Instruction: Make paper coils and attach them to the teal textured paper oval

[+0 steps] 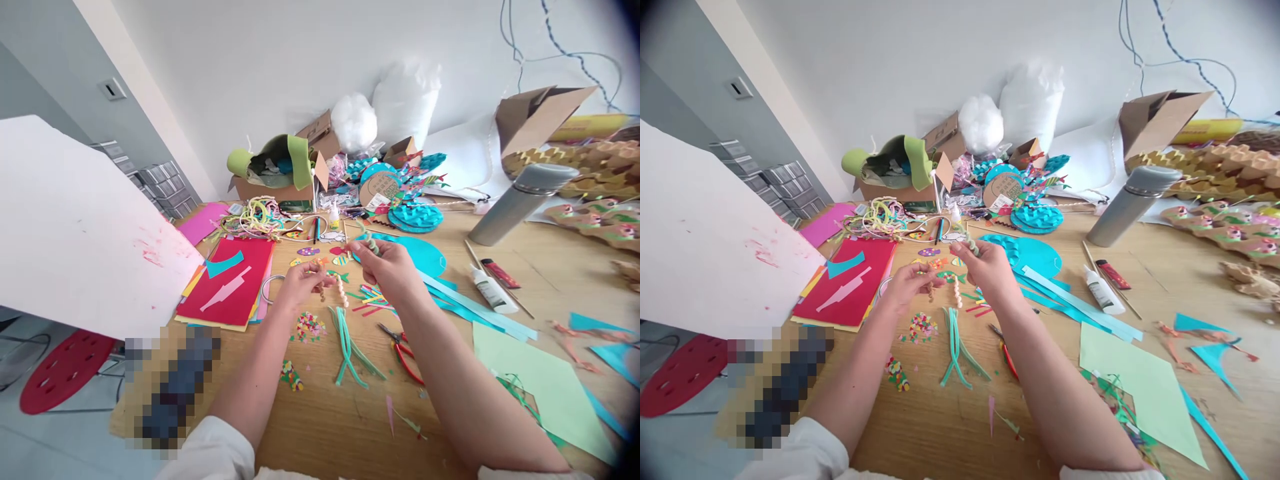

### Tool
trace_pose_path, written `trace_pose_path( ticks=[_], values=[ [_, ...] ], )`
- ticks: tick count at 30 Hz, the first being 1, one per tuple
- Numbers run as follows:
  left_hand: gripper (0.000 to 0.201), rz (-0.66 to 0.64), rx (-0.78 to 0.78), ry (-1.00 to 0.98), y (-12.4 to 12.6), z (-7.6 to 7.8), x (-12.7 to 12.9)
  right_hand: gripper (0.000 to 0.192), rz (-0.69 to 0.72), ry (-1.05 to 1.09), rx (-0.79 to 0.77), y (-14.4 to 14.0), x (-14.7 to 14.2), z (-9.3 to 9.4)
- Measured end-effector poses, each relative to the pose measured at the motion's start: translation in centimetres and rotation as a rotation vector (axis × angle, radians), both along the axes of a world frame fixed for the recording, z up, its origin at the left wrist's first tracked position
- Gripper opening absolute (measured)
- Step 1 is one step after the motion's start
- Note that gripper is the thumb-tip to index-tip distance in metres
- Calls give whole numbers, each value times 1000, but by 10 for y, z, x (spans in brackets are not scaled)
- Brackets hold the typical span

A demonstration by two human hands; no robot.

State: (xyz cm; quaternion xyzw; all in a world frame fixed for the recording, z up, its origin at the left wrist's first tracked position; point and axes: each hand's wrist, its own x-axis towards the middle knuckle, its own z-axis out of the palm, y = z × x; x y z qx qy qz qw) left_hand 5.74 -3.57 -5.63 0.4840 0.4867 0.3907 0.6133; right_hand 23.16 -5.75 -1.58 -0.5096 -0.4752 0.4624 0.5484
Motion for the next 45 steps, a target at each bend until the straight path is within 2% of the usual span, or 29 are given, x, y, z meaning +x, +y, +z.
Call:
trace_pose_path(
  ticks=[5, 9, 14, 19, 25, 30, 33, 35, 37, 41, 43, 45],
  values=[
    [22, 2, -31, 94, 13, -37, 2, 37, -5, 59, 33, 3, 11, -2],
    [26, 0, -37, 155, 16, -53, 4, 38, -9, 101, 21, 2, 10, 2],
    [29, 12, -36, 216, 27, -55, 6, 42, -11, 149, -10, -1, 7, 9],
    [23, -7, -34, 289, 37, -52, 14, 44, -29, 140, -3, -1, 7, 9],
    [24, -52, -36, 409, 41, -65, 27, 43, -20, 131, -8, 0, 9, 8],
    [25, -17, 5, 473, 45, -71, 20, 45, 4, 186, -5, -1, 9, 10],
    [27, 20, 30, 454, 45, -66, 11, 47, 6, 167, -4, -1, 10, 10],
    [24, 44, 57, 408, 40, -55, 8, 51, 18, 139, -1, -1, 10, 10],
    [20, 47, 92, 333, 31, -38, 7, 56, 60, 160, -35, -1, 7, 10],
    [31, -11, 165, 157, 7, 3, 7, 72, 228, 327, -252, 0, -6, 8],
    [37, -46, 170, 0, -2, 17, 7, 76, 289, 335, -303, -1, -13, 5],
    [37, -60, 157, -125, -7, 25, 7, 76, 316, 296, -291, -3, -19, 2]
  ],
)
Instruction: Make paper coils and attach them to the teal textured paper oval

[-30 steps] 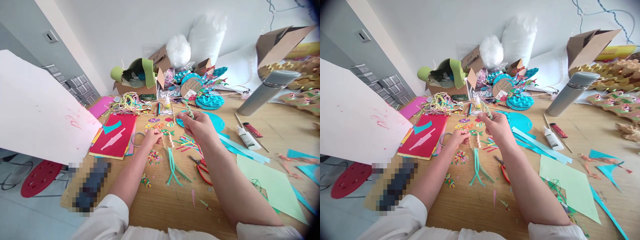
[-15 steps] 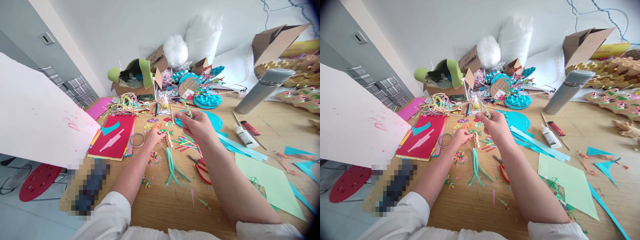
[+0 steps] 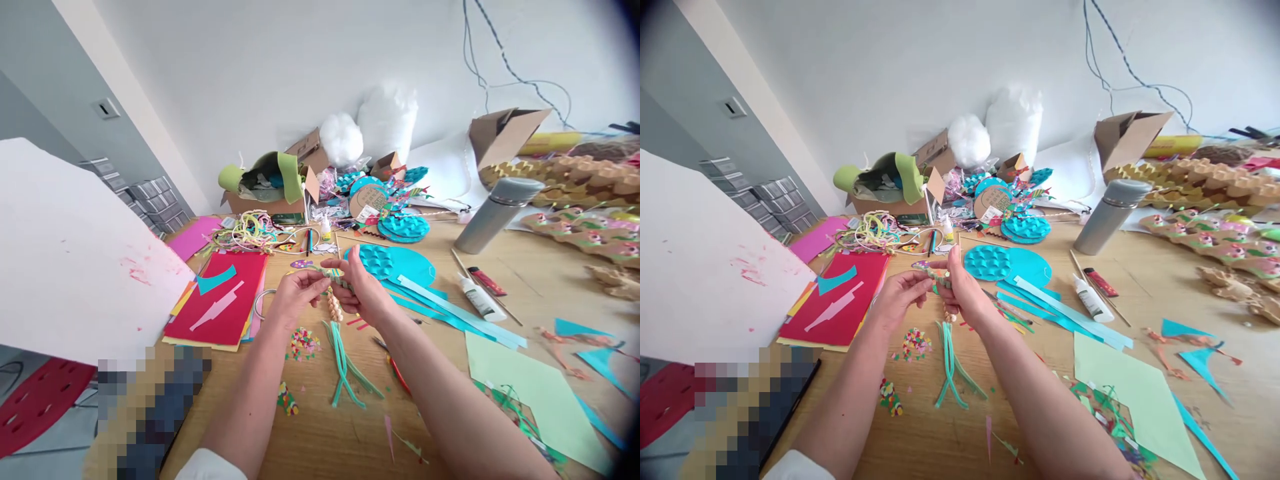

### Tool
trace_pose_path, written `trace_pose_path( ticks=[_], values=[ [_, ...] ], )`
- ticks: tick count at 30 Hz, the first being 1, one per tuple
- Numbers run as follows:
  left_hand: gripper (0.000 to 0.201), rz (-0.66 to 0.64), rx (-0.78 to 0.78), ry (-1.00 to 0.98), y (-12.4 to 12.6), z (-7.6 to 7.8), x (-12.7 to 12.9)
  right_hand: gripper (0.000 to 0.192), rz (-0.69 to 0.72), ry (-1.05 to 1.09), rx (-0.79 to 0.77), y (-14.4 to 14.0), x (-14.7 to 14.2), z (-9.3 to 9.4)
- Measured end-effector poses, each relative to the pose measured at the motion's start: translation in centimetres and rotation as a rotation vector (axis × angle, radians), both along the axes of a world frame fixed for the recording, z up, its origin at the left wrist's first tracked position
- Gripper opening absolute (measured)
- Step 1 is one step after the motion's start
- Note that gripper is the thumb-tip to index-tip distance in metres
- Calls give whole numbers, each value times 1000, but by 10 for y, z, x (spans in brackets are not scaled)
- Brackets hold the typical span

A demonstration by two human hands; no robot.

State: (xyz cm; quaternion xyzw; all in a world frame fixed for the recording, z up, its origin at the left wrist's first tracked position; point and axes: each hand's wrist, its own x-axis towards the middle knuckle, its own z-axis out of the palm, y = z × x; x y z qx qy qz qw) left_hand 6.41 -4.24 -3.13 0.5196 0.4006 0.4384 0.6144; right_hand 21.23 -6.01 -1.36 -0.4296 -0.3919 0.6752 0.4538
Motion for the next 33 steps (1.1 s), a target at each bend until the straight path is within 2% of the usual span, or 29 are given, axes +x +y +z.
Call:
trace_pose_path(
  ticks=[7, 10, 14, 18, 24, 27, 33],
  values=[
    [28, 60, -40, -131, 3, 3, -3, 77, 119, -105, 75, -3, -7, -8],
    [29, 80, -69, -178, 5, 6, -6, 74, 97, -65, 51, 2, -2, -9],
    [30, 89, -112, -245, 9, 10, -15, 53, 52, -10, -70, 9, 6, -9],
    [32, 63, -135, -293, 13, 11, -23, 33, 62, 13, -47, 10, 10, -11],
    [35, 54, -166, -334, 15, 11, -24, 44, 91, 12, 30, 9, 7, -15],
    [34, 51, -171, -350, 14, 11, -20, 43, 54, -21, 90, 9, 6, -14],
    [35, 160, -123, -314, 9, 12, -12, 44, -20, -206, 234, 8, 2, -16]
  ],
)
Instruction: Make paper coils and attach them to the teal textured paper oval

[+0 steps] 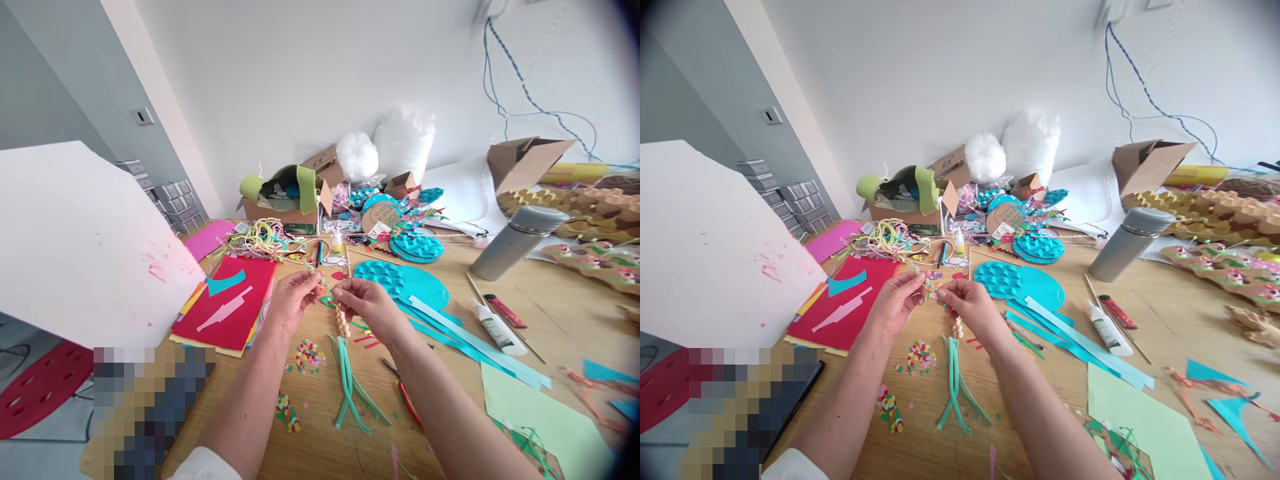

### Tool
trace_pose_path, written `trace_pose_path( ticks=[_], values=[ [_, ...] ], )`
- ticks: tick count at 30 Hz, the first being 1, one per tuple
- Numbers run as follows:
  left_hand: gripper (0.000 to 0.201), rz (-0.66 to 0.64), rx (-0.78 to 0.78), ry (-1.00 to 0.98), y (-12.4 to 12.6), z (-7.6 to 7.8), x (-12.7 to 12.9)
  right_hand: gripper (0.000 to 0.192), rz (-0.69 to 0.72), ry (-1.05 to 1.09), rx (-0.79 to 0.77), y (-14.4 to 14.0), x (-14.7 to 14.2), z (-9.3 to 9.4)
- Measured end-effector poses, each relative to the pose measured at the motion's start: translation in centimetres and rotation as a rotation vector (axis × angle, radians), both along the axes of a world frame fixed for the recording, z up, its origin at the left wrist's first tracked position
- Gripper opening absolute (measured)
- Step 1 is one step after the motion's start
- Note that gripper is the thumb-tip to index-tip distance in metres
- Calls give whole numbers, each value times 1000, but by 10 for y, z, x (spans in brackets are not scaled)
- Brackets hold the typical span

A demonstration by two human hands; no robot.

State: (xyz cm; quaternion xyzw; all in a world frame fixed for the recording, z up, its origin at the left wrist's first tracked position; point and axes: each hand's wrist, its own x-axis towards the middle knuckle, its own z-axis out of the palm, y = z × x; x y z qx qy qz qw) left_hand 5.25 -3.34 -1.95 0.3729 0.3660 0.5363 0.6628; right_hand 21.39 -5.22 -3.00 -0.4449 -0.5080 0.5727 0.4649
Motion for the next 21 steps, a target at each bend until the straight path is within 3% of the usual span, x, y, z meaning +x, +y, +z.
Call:
trace_pose_path(
  ticks=[4, 7, 13, 17, 21],
  values=[
    [34, 60, 47, 10, -2, 3, 1, 47, 46, -59, 29, -2, -4, 0],
    [31, 37, 80, 16, -3, 4, 0, 47, 56, -70, 57, -2, -1, 3],
    [28, -168, 72, 81, -9, 3, 1, 44, -70, 27, 57, 0, 14, 9],
    [29, -308, 35, 117, -14, 4, 4, 41, -55, 123, 21, -2, 15, 14],
    [29, -369, -10, 122, -17, 4, 7, 39, -24, 235, -20, -4, 14, 18]
  ],
)
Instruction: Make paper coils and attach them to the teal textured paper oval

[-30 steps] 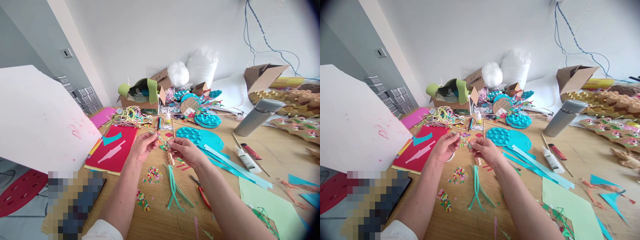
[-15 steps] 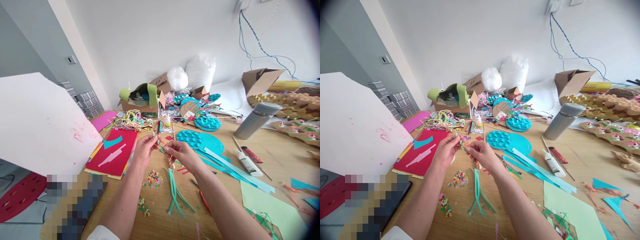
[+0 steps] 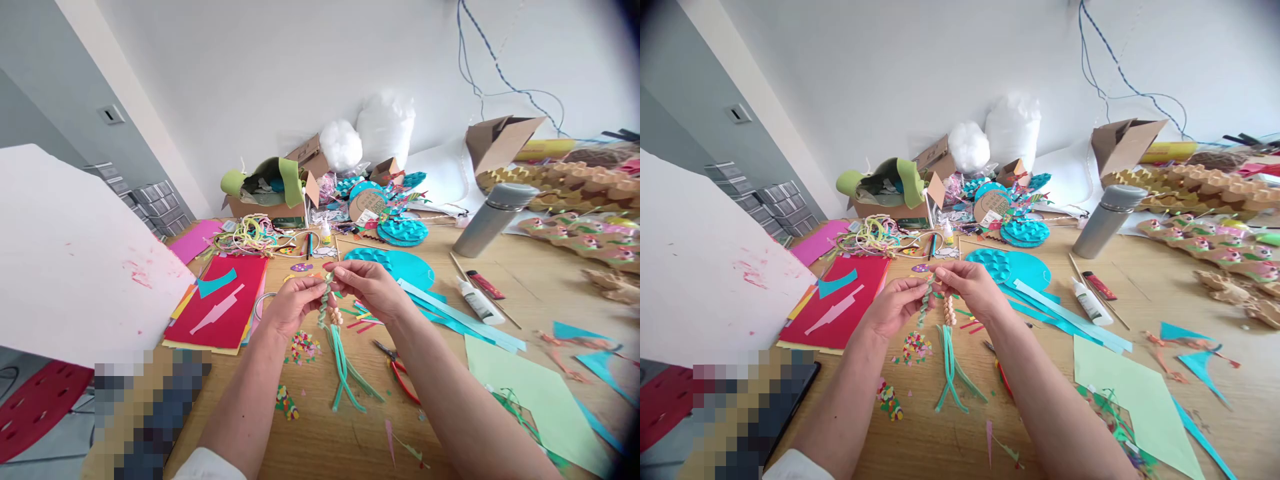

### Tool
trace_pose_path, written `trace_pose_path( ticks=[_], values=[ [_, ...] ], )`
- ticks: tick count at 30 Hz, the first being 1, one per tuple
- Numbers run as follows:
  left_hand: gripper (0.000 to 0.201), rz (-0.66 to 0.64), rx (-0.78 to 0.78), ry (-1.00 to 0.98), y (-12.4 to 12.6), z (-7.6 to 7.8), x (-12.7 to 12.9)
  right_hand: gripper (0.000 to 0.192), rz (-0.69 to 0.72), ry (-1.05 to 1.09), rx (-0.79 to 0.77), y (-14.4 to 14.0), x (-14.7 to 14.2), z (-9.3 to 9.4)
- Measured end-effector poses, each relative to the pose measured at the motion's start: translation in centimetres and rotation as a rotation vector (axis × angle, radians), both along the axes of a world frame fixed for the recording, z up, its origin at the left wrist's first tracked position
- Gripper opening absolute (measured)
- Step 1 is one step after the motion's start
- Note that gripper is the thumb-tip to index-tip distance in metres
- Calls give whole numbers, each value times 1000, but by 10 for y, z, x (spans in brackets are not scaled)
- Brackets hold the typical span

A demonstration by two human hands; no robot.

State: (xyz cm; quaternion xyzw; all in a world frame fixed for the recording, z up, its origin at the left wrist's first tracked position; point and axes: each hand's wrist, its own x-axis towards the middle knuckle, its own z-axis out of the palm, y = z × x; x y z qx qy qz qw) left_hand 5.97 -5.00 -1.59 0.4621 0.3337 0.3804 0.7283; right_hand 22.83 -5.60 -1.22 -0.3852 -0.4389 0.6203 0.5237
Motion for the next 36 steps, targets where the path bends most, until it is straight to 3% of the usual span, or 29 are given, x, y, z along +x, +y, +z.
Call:
trace_pose_path(
  ticks=[6, 10, 26, 36],
  values=[
    [31, 4, -61, -19, 0, -3, 3, 36, -84, -136, 127, 2, 3, -4],
    [35, 7, 1, 60, 1, -5, 4, 41, -116, -246, 173, 2, 4, -5],
    [32, 88, 179, 243, 0, -6, 7, 37, 18, -258, 105, 5, 5, -5],
    [19, 209, 293, 333, 3, -16, 10, 33, 9, -484, 130, 8, 10, -12]
  ],
)
